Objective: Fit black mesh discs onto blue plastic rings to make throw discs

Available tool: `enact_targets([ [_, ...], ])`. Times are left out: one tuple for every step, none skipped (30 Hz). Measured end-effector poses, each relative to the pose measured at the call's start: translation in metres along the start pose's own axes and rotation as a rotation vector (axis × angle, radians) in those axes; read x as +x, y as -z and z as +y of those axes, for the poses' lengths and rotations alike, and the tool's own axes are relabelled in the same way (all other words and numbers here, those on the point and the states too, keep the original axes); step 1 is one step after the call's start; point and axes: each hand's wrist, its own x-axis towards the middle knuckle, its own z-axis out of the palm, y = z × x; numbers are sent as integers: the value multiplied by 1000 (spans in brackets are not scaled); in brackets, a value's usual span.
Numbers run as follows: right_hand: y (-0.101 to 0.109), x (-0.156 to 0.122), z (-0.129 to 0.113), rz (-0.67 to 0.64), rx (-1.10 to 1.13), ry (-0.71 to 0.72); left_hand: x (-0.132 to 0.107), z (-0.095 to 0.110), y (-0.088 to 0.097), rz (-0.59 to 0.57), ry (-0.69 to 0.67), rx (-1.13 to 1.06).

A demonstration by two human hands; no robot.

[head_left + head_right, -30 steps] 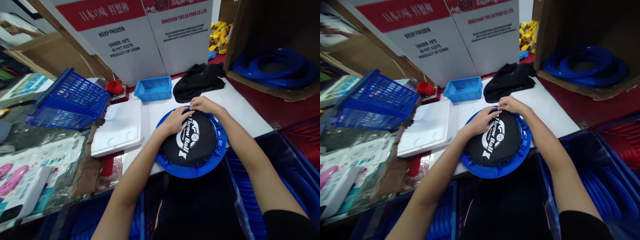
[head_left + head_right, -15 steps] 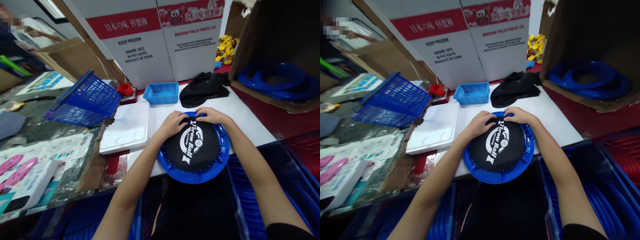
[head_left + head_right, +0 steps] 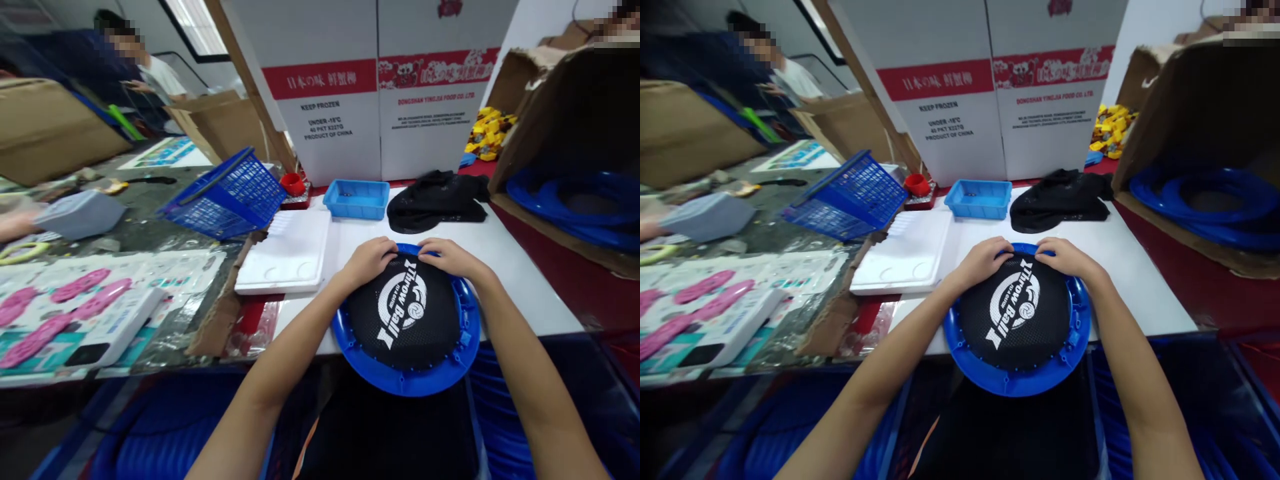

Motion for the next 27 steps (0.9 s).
enact_targets([
  [0,1,0,-8,-4,-5,0,-1,0,6,10,-25],
  [0,1,-1,-21,-3,-13,1,-2,0,9,12,-46],
  [1,3,-3,-38,0,-22,1,-3,-1,10,11,-62],
  [2,5,-5,-55,8,-31,1,-3,-1,12,8,-74],
  [4,8,-7,-71,18,-36,2,-3,-1,16,6,-83],
  [5,13,-10,-91,28,-38,2,-3,-2,20,5,-89],
  [6,19,-14,-117,35,-34,2,-3,-2,22,6,-94],
  [7,25,-16,-149,35,-27,2,-3,-2,23,8,-100],
  [8,33,-19,-188,28,-21,2,-4,-2,23,9,-106],
  [9,40,-21,-231,17,-18,2,-5,-2,19,10,-113],
  [9,47,-22,-275,5,-16,2,-7,-2,12,9,-120],
  [8,53,-24,-308,-1,-13,1,-9,-2,-1,5,-126],
  [7,58,-24,-325,2,-6,1,-11,-2,-17,-3,-130],
  [5,60,-24,-325,14,5,1,-14,-1,-37,-11,-130],
  [2,61,-24,-313,32,18,0,-17,1,-60,-19,-128],
  [-2,60,-24,-287,52,27,-1,-19,3,-84,-26,-125],
  [-5,57,-23,-263,67,30,-1,-21,4,-108,-30,-121],
  [-8,53,-23,-237,80,30,-2,-23,6,-129,-32,-119],
  [-11,49,-23,-211,89,25,-3,-24,8,-145,-33,-118],
  [-13,46,-23,-185,96,16,-3,-24,9,-155,-33,-117],
  [-15,43,-23,-158,104,6,-4,-25,10,-158,-33,-114],
  [-16,40,-24,-135,113,-7,-4,-25,10,-153,-31,-109],
  [-16,39,-24,-122,122,-21,-4,-26,10,-145,-27,-101],
  [-16,39,-25,-113,129,-34,-4,-26,9,-135,-21,-92],
  [-16,39,-26,-109,135,-45,-4,-27,8,-122,-13,-82],
  [-16,40,-27,-108,137,-53,-4,-27,7,-110,-1,-73],
  [-15,41,-28,-108,134,-58,-3,-27,5,-99,12,-68],
])
